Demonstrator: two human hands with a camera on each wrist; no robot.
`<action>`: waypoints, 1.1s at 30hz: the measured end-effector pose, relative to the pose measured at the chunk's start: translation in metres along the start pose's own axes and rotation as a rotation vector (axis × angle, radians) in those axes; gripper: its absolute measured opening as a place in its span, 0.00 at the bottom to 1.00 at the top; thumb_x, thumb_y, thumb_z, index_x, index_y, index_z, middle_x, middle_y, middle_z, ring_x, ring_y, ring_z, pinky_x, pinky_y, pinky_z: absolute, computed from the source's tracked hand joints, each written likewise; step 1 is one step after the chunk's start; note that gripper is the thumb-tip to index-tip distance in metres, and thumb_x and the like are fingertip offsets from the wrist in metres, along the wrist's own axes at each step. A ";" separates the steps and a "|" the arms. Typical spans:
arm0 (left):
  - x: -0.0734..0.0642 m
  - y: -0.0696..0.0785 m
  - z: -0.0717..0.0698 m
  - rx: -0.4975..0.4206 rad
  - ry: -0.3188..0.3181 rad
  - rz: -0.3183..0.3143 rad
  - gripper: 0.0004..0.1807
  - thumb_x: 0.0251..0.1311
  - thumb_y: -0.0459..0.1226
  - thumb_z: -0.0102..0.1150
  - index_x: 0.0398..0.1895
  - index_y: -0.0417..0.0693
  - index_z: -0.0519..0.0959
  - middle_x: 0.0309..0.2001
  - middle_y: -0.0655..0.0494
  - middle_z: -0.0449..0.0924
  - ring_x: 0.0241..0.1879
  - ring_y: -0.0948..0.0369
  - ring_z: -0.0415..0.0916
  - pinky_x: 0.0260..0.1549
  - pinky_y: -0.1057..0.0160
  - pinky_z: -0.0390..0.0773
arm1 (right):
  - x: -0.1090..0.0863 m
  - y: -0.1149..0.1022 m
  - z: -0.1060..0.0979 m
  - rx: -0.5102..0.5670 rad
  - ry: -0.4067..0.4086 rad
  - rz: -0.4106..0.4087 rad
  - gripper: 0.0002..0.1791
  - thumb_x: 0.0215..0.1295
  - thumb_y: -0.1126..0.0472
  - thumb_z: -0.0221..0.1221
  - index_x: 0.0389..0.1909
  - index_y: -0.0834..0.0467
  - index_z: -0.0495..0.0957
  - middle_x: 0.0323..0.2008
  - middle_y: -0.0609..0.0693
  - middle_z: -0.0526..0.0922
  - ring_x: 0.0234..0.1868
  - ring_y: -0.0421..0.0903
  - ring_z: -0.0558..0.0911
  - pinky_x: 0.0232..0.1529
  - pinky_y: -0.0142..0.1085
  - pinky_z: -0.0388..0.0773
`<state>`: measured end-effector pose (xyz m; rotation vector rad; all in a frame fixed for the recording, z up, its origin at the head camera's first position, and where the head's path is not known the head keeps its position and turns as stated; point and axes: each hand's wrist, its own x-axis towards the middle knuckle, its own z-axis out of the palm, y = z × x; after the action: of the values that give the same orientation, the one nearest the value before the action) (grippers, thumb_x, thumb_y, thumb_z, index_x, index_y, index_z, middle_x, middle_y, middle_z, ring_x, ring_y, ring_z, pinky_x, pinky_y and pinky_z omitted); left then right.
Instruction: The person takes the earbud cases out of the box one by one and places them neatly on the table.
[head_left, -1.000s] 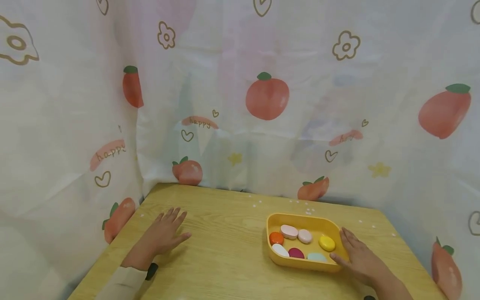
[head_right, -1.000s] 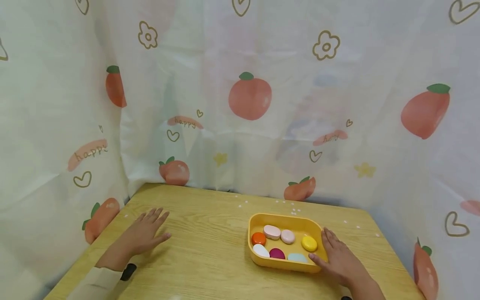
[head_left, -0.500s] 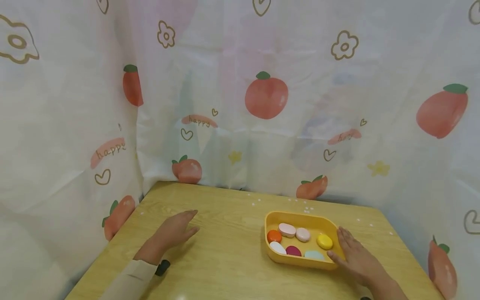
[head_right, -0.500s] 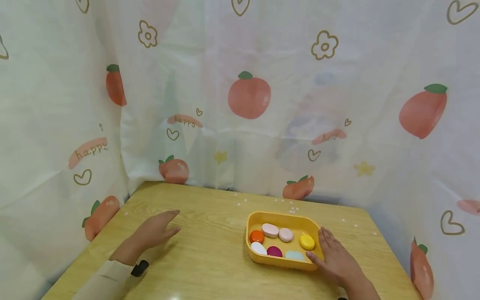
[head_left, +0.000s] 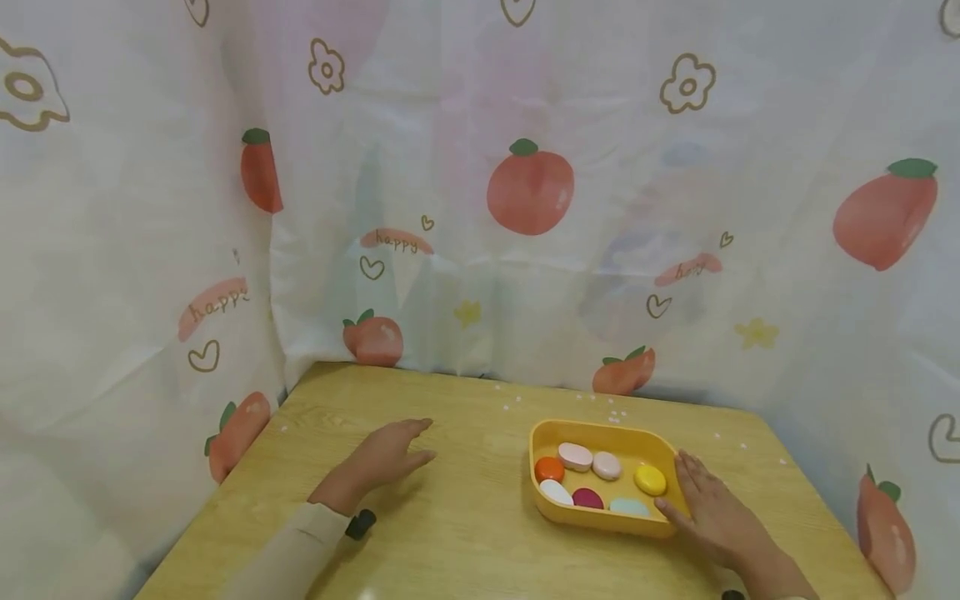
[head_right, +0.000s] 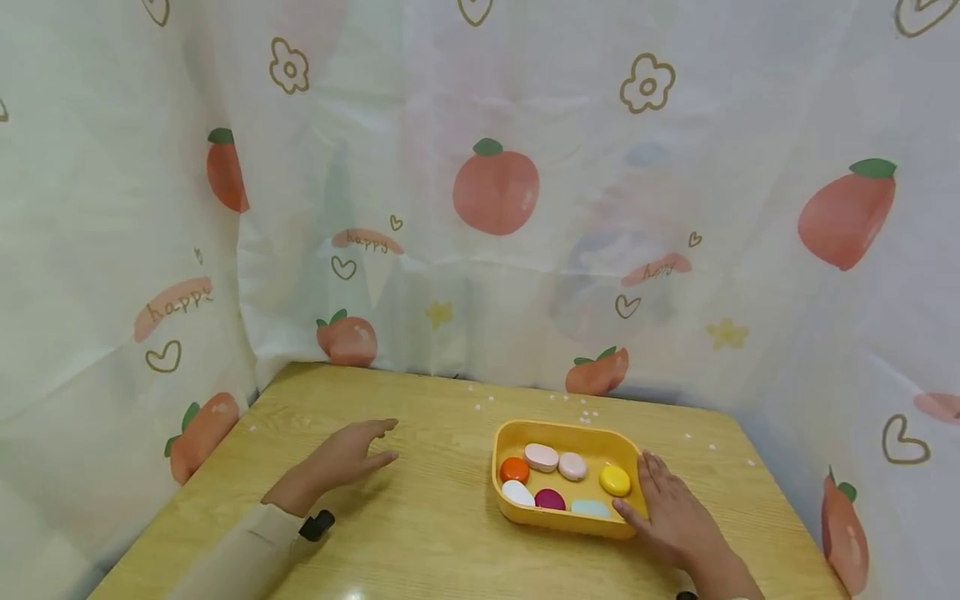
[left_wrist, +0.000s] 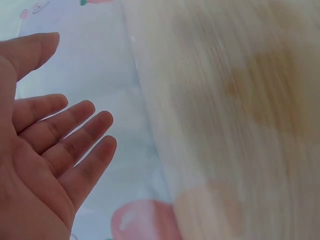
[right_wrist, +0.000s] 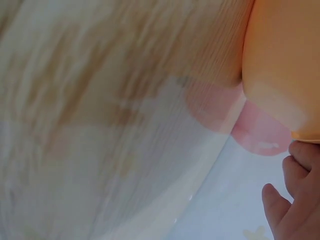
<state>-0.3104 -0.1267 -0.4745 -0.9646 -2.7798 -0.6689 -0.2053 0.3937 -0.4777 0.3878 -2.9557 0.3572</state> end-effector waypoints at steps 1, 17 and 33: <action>0.004 0.002 0.002 -0.034 -0.009 -0.005 0.32 0.68 0.52 0.56 0.67 0.40 0.68 0.62 0.48 0.73 0.57 0.52 0.74 0.54 0.50 0.74 | 0.000 0.000 0.000 0.001 -0.002 0.003 0.47 0.72 0.40 0.50 0.70 0.76 0.50 0.71 0.71 0.51 0.70 0.69 0.52 0.68 0.60 0.48; 0.043 0.042 0.027 -0.287 -0.014 -0.063 0.25 0.67 0.47 0.59 0.61 0.43 0.74 0.47 0.52 0.80 0.44 0.59 0.79 0.41 0.58 0.80 | -0.009 -0.001 0.006 0.035 -0.020 0.036 0.48 0.71 0.39 0.50 0.70 0.76 0.49 0.71 0.72 0.50 0.70 0.69 0.52 0.66 0.63 0.50; 0.080 0.077 0.034 -0.456 -0.005 -0.110 0.22 0.67 0.47 0.59 0.59 0.48 0.76 0.46 0.59 0.80 0.43 0.62 0.78 0.37 0.63 0.80 | 0.002 0.001 -0.001 0.002 -0.030 0.029 0.50 0.71 0.37 0.48 0.71 0.75 0.46 0.72 0.72 0.48 0.71 0.68 0.49 0.67 0.62 0.48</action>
<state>-0.3251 -0.0128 -0.4558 -0.8772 -2.7537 -1.3598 -0.2076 0.3944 -0.4771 0.3543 -2.9931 0.3603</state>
